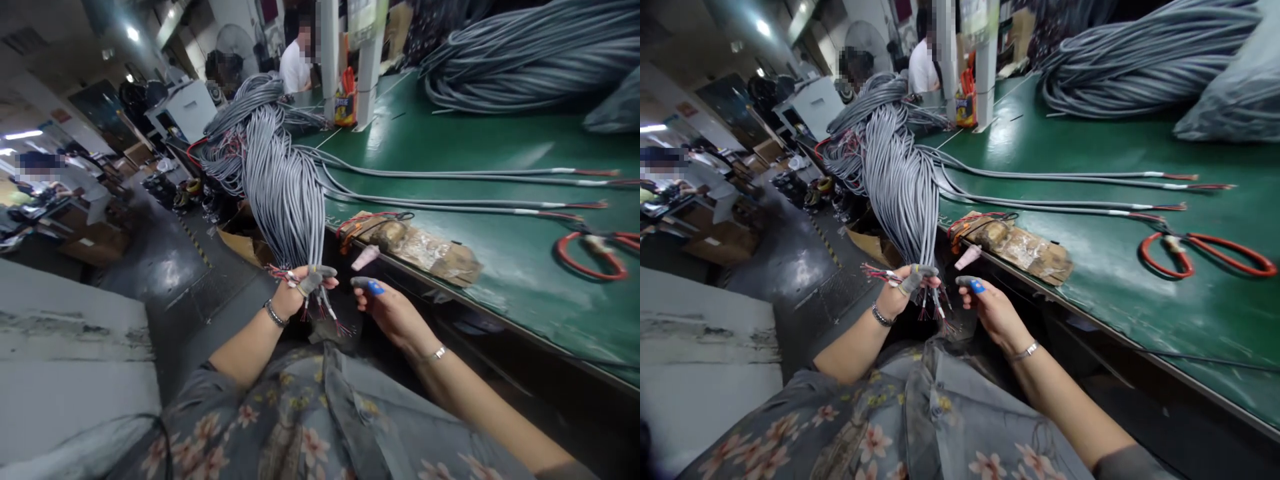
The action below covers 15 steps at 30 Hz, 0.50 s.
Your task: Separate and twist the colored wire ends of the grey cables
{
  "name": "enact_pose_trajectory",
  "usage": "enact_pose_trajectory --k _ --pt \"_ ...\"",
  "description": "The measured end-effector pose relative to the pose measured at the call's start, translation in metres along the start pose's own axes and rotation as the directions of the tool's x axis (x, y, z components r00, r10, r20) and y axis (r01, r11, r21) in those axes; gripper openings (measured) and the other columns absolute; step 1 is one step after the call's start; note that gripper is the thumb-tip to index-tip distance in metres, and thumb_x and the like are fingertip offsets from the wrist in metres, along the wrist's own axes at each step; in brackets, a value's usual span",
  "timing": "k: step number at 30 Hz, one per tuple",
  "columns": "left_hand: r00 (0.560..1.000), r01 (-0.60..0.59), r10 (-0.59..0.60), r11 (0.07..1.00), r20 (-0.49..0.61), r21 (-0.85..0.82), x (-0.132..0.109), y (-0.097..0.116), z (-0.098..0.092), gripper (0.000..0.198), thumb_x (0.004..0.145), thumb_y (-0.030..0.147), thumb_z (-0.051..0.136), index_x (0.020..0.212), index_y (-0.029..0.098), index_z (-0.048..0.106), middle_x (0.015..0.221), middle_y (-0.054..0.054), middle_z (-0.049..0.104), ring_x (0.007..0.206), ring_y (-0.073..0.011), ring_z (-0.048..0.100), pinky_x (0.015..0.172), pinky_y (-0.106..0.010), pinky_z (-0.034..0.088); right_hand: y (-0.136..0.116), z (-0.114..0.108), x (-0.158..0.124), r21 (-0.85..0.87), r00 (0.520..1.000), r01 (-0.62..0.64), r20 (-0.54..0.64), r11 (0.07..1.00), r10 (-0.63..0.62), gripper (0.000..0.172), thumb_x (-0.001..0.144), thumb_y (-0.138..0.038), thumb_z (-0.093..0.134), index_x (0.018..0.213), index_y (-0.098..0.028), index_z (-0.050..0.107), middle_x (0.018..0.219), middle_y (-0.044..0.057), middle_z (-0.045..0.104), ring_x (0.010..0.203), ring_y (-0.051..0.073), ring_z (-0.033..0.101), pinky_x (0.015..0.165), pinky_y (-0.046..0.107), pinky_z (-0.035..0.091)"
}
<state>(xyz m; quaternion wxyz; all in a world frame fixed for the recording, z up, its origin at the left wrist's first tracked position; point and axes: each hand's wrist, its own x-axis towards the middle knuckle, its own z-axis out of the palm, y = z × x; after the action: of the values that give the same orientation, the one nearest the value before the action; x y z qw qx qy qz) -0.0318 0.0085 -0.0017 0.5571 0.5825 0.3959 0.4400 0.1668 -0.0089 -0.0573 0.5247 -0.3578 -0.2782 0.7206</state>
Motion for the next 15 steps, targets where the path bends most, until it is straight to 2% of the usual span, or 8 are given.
enact_pose_trajectory --k 3,6,8,10,12,15 --pt "0.998 -0.001 -0.004 0.997 -0.055 -0.083 0.001 0.002 0.004 0.062 0.068 0.07 0.068 0.089 0.012 0.073 0.077 -0.01 0.073 0.066 -0.0175 0.067 0.067 -0.029 0.053 0.005 0.01 0.007 -0.188 0.988 0.071 0.15 0.98 -0.042 0.029 0.068 -0.047 0.078 0.083 -0.022 0.075 0.075 0.003 0.071 0.059 0.014 0.053 0.058 0.029 0.044" --pt "0.997 -0.033 0.028 0.996 -0.065 -0.086 0.0 0.005 0.006 0.058 0.068 0.068 0.069 0.087 0.012 0.074 0.071 -0.008 0.071 0.058 -0.0137 0.062 0.059 -0.025 0.05 0.02 0.021 0.03 -0.449 0.944 0.204 0.326 0.87 -0.053 0.023 0.067 -0.045 0.077 0.074 -0.023 0.073 0.065 -0.001 0.065 0.06 0.015 0.052 0.061 0.03 0.045" --pt "0.998 -0.04 0.037 0.998 -0.058 -0.052 -0.001 0.005 0.008 0.059 0.069 0.068 0.068 0.087 0.012 0.074 0.07 -0.007 0.071 0.057 -0.0132 0.061 0.057 -0.024 0.048 0.031 0.027 0.051 -0.559 0.942 0.292 0.31 0.776 -0.131 0.02 0.058 -0.039 0.081 0.062 -0.023 0.069 0.062 -0.002 0.063 0.062 0.017 0.054 0.065 0.031 0.046" --pt "0.999 -0.038 0.038 0.999 -0.036 -0.005 -0.003 0.006 0.009 0.058 0.07 0.068 0.067 0.087 0.012 0.074 0.072 -0.008 0.071 0.06 -0.0143 0.063 0.058 -0.025 0.049 0.04 0.03 0.069 -0.579 0.942 0.312 0.294 0.753 -0.165 0.021 0.053 -0.035 0.082 0.055 -0.024 0.064 0.057 -0.003 0.061 0.059 0.017 0.052 0.063 0.032 0.046" --pt "0.999 -0.04 0.04 0.998 -0.007 0.041 -0.004 0.006 0.01 0.054 0.073 0.063 0.067 0.088 0.012 0.074 0.074 -0.009 0.072 0.066 -0.0172 0.066 0.065 -0.027 0.052 0.043 0.029 0.077 -0.588 0.939 0.33 0.286 0.739 -0.191 0.019 0.055 -0.035 0.079 0.054 -0.025 0.063 0.055 -0.003 0.061 0.057 0.018 0.053 0.06 0.033 0.047" --pt "0.997 -0.077 0.079 0.992 -0.016 0.103 -0.008 0.006 0.011 0.045 0.076 0.056 0.068 0.09 0.013 0.073 0.081 -0.01 0.074 0.08 -0.0218 0.069 0.078 -0.033 0.054 0.041 0.023 0.065 -0.588 0.929 0.365 0.279 0.722 -0.242 0.012 0.064 -0.037 0.073 0.061 -0.027 0.067 0.058 -0.001 0.064 0.06 0.022 0.058 0.064 0.037 0.05"
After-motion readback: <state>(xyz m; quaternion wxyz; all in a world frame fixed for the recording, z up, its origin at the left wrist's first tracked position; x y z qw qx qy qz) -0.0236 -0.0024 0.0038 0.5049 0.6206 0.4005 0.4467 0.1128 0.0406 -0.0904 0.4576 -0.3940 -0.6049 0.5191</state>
